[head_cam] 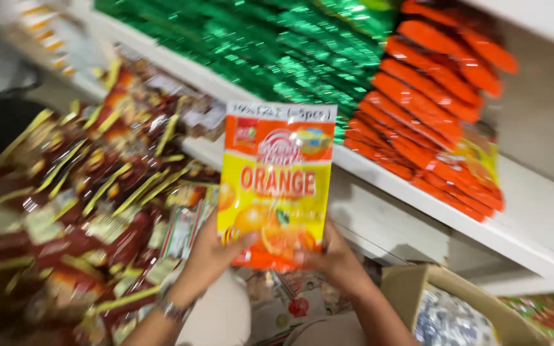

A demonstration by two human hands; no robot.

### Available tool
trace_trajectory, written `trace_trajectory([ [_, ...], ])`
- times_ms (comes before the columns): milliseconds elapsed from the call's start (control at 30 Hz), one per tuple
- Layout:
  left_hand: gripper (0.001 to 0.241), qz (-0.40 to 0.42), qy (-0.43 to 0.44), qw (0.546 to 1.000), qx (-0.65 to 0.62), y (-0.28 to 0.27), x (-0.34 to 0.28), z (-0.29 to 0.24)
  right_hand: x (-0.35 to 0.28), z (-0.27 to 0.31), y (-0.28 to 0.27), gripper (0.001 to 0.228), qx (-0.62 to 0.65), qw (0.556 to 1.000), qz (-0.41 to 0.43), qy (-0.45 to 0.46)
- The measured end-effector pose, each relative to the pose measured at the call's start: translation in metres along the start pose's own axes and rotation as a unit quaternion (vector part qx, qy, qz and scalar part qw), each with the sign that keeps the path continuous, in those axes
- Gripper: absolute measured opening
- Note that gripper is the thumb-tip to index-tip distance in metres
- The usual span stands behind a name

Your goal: Stocking shelves with snack items in a grocery store backroom or aisle.

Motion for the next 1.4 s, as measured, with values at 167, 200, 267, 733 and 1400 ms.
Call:
trace_trajectory([
  [167,0.086,0.213,0.04,0.97,0.112,0.037,-0.014,-0.012,-0.098,-0.049,-0.044,0.085,0.048,0.989,-0.076,0.115],
  [200,0.086,0.224,0.044,0.968,0.108,0.051,-0.008,-0.01,-0.11,-0.052,-0.05,0.085,0.045,0.989,-0.089,0.113],
  [267,0.091,0.294,0.06,0.95,0.089,0.081,0.001,-0.008,-0.135,-0.054,-0.066,0.083,0.147,0.973,-0.177,0.025],
  [733,0.092,0.24,0.151,0.958,-0.042,0.26,0.173,-0.016,-0.1,0.04,-0.217,0.049,0.125,0.885,-0.424,-0.149],
  [1400,0.032,0.123,0.378,0.825,0.402,0.261,0.247,0.009,0.014,-0.001,-0.355,0.04,-0.243,0.847,-0.473,-0.005],
])
Point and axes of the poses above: each hand's wrist, its own x-axis towards the middle knuckle, its own y-axis out of the palm, z = x × y, the point moved 1 cm from there along x, towards the middle knuckle, and after that the axes turned 3 degrees about z, right-handed, at the moved point
